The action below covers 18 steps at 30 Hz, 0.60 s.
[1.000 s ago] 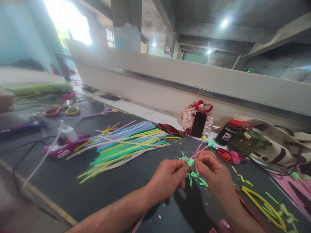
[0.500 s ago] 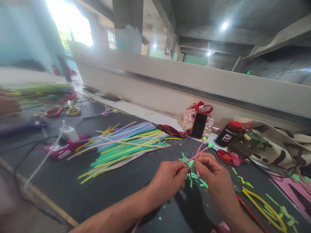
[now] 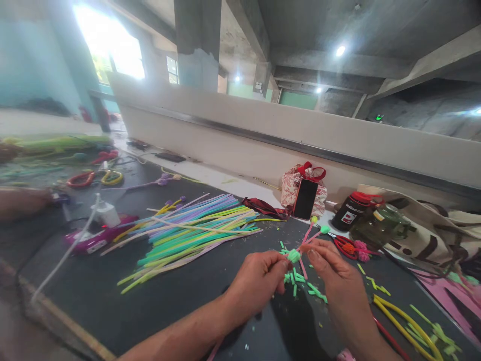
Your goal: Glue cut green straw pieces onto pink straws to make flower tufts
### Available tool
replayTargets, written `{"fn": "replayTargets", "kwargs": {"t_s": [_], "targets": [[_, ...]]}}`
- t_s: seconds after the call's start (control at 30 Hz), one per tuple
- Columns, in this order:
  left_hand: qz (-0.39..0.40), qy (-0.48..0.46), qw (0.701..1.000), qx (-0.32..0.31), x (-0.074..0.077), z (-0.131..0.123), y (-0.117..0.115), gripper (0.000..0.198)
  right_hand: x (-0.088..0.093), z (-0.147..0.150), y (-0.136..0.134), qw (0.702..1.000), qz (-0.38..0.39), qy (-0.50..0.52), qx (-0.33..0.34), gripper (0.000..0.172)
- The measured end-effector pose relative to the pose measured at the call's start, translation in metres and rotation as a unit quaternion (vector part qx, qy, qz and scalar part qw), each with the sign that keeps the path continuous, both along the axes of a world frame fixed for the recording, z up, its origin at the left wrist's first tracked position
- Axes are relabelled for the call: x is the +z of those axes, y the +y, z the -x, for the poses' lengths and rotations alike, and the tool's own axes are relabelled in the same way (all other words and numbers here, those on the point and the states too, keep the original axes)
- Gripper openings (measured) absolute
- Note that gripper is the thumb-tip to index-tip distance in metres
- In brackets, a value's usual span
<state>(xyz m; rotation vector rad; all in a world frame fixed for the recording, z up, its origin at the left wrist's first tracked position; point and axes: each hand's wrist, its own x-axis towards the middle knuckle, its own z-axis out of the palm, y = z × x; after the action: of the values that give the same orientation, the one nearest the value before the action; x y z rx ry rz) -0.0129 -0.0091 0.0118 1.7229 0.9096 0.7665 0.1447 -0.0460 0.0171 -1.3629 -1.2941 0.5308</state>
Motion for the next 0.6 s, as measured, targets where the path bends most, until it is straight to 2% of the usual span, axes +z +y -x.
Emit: {"fn": "replayTargets", "kwargs": {"t_s": [0.1,0.2,0.27,0.33,0.43,0.5,0.6], "targets": [[0.016,-0.025,1.000,-0.002,-0.002,0.001,0.001,0.034,0.002,-0.007,-0.002,0.999,0.037,0.025,0.024,0.025],[0.051,-0.057,0.997,-0.031,-0.006,0.002,0.003,0.033,0.008,-0.016,-0.001,0.985,0.084,0.055,0.143,0.047],[0.098,-0.076,0.991,-0.056,-0.007,0.002,0.004,0.034,0.013,-0.021,0.000,0.973,0.109,0.049,0.198,0.052],[0.134,-0.094,0.984,-0.066,-0.007,0.003,0.005,0.034,0.015,-0.025,-0.001,0.971,0.141,0.011,0.194,0.042],[0.130,-0.097,0.985,-0.054,-0.006,0.005,0.008,0.033,0.015,-0.031,-0.008,0.965,0.193,-0.111,0.139,0.020],[0.129,-0.093,0.986,-0.046,-0.004,0.007,0.009,0.031,0.014,-0.035,-0.016,0.944,0.212,-0.214,0.134,0.011],[0.126,-0.088,0.987,-0.051,-0.003,0.007,0.009,0.032,0.014,-0.045,-0.031,0.905,0.214,-0.336,0.148,0.013]]}}
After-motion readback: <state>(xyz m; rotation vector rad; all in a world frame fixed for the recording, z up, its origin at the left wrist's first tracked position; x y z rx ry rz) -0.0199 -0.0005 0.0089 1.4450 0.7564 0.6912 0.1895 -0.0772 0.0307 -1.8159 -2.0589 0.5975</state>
